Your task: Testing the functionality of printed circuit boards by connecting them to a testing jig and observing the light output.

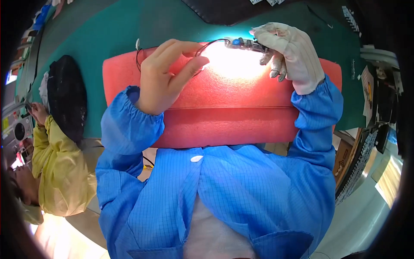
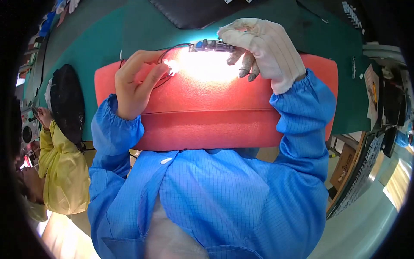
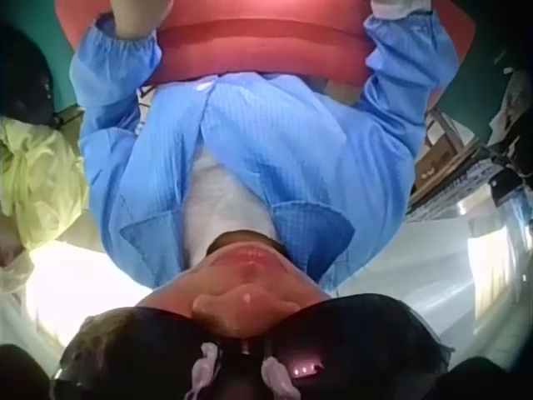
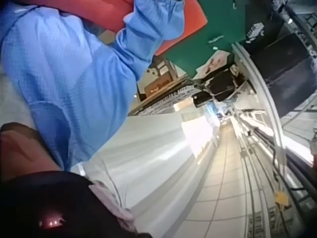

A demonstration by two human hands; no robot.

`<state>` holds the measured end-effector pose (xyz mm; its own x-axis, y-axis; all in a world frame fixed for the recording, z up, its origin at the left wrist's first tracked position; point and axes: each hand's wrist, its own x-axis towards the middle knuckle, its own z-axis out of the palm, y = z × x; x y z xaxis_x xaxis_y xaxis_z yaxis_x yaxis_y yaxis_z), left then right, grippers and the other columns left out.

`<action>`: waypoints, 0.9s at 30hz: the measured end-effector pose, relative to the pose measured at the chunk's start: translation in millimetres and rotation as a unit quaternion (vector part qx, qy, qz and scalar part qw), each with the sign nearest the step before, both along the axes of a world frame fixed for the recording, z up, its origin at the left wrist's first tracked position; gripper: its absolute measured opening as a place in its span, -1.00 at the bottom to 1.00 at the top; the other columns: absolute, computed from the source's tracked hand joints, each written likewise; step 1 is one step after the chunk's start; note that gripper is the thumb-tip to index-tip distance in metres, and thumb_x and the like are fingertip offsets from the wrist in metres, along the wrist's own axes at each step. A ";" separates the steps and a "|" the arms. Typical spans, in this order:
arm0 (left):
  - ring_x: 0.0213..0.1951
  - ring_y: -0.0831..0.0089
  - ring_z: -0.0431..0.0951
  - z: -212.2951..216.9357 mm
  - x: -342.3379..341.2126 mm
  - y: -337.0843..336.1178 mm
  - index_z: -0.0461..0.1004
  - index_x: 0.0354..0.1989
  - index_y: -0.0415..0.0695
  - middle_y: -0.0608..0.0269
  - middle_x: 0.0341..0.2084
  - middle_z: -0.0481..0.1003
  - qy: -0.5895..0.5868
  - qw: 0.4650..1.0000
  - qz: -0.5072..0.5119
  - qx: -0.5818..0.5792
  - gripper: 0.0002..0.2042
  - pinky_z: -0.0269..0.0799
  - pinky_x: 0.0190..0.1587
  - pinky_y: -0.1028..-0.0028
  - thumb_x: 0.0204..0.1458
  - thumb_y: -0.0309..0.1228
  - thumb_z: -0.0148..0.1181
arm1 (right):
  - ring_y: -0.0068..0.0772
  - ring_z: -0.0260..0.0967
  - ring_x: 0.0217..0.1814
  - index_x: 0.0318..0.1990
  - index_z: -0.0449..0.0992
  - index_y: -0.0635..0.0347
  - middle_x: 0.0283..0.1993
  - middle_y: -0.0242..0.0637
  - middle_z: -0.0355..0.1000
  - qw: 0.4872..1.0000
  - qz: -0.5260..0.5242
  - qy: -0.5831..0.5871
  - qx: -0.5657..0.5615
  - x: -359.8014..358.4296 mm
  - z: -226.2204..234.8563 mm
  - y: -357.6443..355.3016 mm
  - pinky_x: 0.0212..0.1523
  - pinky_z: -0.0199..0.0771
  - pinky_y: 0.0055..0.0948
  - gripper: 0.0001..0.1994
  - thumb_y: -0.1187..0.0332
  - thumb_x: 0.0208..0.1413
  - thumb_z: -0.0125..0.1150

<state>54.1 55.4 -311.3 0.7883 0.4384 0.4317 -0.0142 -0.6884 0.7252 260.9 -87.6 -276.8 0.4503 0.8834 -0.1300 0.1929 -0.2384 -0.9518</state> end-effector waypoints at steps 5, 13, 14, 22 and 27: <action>-0.36 0.35 0.51 2.8 -1.3 -0.5 0.48 -0.29 -0.25 0.13 -0.43 0.48 0.006 1.000 -0.014 -0.007 -0.81 0.42 -0.32 0.49 -0.07 -0.45 0.26 | -0.62 0.34 -0.75 -0.13 0.48 0.26 -0.58 -0.22 0.46 0.999 -0.016 0.051 0.006 0.6 -3.9 2.3 -0.77 0.32 -0.72 -0.68 0.19 0.08 0.09; -0.37 0.36 0.52 11.0 -9.2 2.6 0.50 -0.32 -0.27 0.13 -0.41 0.49 -0.016 1.000 -0.008 0.003 -0.87 0.42 -0.31 0.51 -0.05 -0.51 0.21 | -0.63 0.37 -0.69 -0.13 0.48 0.22 -0.56 -0.25 0.47 0.997 -0.057 0.050 -0.018 -6.4 0.1 1.9 -0.71 0.36 -0.72 -0.67 0.16 0.09 0.08; -0.37 0.36 0.52 11.3 -9.2 3.3 0.50 -0.32 -0.28 0.12 -0.41 0.50 -0.029 1.000 -0.010 0.003 -0.88 0.42 -0.31 0.51 -0.05 -0.52 0.21 | -0.63 0.37 -0.68 -0.13 0.48 0.21 -0.56 -0.27 0.47 0.999 -0.050 0.021 -0.005 -5.6 -0.4 1.1 -0.71 0.36 -0.71 -0.67 0.15 0.10 0.07; -0.47 0.47 0.44 7.5 4.7 10.3 0.50 -0.33 -0.24 0.23 -0.55 0.40 -0.008 0.999 -0.015 0.044 -0.76 0.36 -0.42 0.53 -0.21 -0.48 0.36 | -0.41 0.43 -0.59 -0.29 0.46 0.31 -0.47 -0.08 0.46 0.990 -0.092 0.104 -0.033 -7.8 36.5 8.6 -0.65 0.41 -0.56 -0.75 0.28 -0.02 0.17; -0.50 0.49 0.42 10.7 7.9 9.2 0.51 -0.38 -0.22 0.25 -0.60 0.38 0.028 0.999 0.007 0.032 -0.79 0.34 -0.45 0.52 -0.22 -0.48 0.36 | -0.49 0.43 -0.55 -0.13 0.47 0.26 -0.47 -0.19 0.46 0.995 -0.034 -0.003 0.091 7.4 8.6 8.1 -0.62 0.39 -0.62 -0.63 0.12 0.09 0.06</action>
<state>62.0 64.6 -300.6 0.8063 0.4225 0.4141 0.0356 -0.7334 0.6789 268.4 -79.5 -268.2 0.5104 0.8593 0.0329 0.1881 -0.0742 -0.9793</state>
